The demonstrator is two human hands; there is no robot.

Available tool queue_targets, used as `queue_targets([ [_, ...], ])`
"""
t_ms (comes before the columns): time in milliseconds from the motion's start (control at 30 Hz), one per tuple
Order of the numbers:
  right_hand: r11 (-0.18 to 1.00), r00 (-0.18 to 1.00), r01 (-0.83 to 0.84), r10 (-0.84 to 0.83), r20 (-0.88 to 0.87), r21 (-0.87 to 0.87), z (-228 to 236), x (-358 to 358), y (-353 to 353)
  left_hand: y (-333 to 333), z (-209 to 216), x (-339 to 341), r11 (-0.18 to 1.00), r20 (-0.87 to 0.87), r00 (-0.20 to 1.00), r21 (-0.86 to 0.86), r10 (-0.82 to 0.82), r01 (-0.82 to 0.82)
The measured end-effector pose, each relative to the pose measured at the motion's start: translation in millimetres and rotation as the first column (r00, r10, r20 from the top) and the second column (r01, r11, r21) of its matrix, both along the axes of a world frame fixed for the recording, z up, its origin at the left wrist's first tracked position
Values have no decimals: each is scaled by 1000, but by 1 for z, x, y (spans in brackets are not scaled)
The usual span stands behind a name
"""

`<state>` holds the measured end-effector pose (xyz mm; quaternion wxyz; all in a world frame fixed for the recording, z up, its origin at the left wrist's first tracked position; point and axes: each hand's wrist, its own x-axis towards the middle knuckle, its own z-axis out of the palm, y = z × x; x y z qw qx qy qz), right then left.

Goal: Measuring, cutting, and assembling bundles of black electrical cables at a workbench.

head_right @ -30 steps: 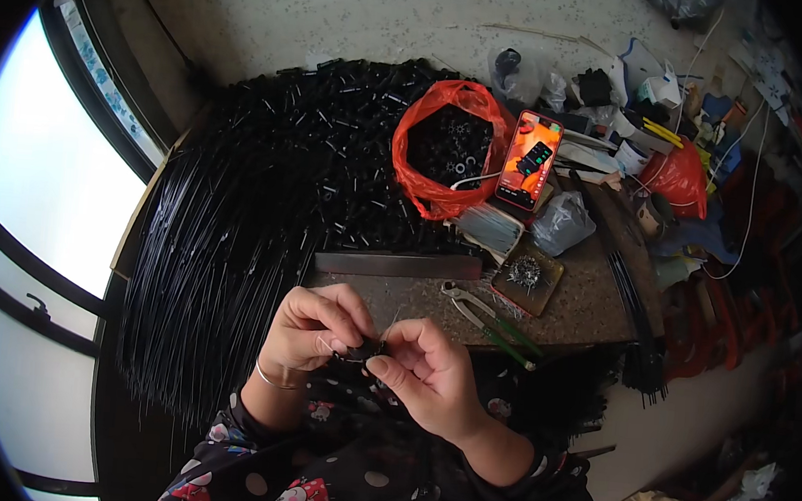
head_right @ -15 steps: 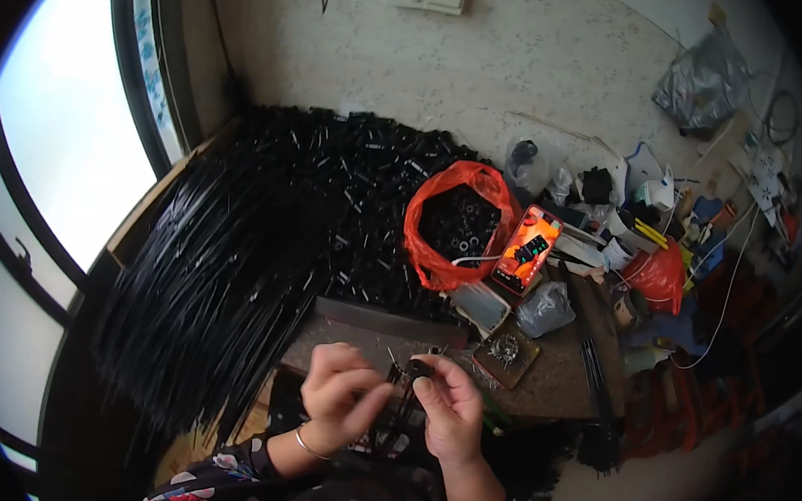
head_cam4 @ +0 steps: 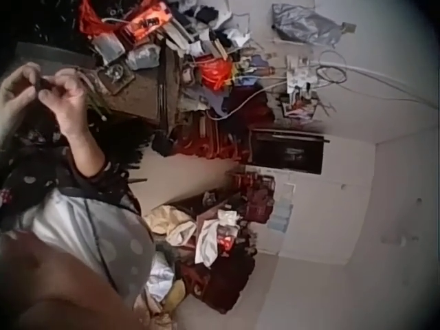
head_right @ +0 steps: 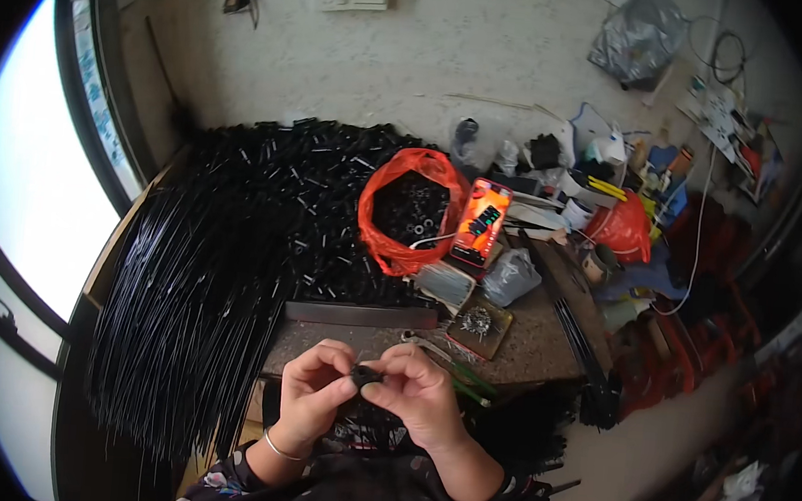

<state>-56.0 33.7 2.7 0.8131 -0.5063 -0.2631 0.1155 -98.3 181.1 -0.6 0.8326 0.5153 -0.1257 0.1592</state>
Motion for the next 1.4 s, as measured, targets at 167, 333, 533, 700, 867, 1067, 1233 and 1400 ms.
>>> queue_targets([
  [167, 995, 993, 69, -61, 105, -66, 7, -8, 1, -10, 1, -4, 997, 88, 994, 25, 67, -69],
  [333, 934, 924, -292, 331, -192, 206, -3, 2, -6, -10, 4, -10, 891, 211, 948, 342, 237, -299],
  [533, 979, 929, 171, -122, 349, -113, -16, 7, 4, -7, 7, 1, 655, 384, 876, 588, 291, -475],
  [700, 993, 994, 15, -2, 111, -115, -9, 1, 1, -7, -12, -14, 921, 30, 981, 350, -193, 171],
  [867, 870, 767, 387, -119, 631, -306, 40, -3, -7, 2, -3, -14, 922, -165, 907, -77, -387, 380],
  [1067, 662, 172, 746, -87, 981, -72, 59, -13, -11, 0, -3, -12, 982, -42, 981, -14, -187, 187],
  [1233, 752, 455, 601, -44, 889, -271, 46, -13, -10, -9, 5, -7, 853, 199, 968, 468, 153, -231],
  [1400, 788, 463, 517, 70, 884, -334, 25, -7, -33, 24, 7, -20, 922, 190, 980, 368, 57, -125],
])
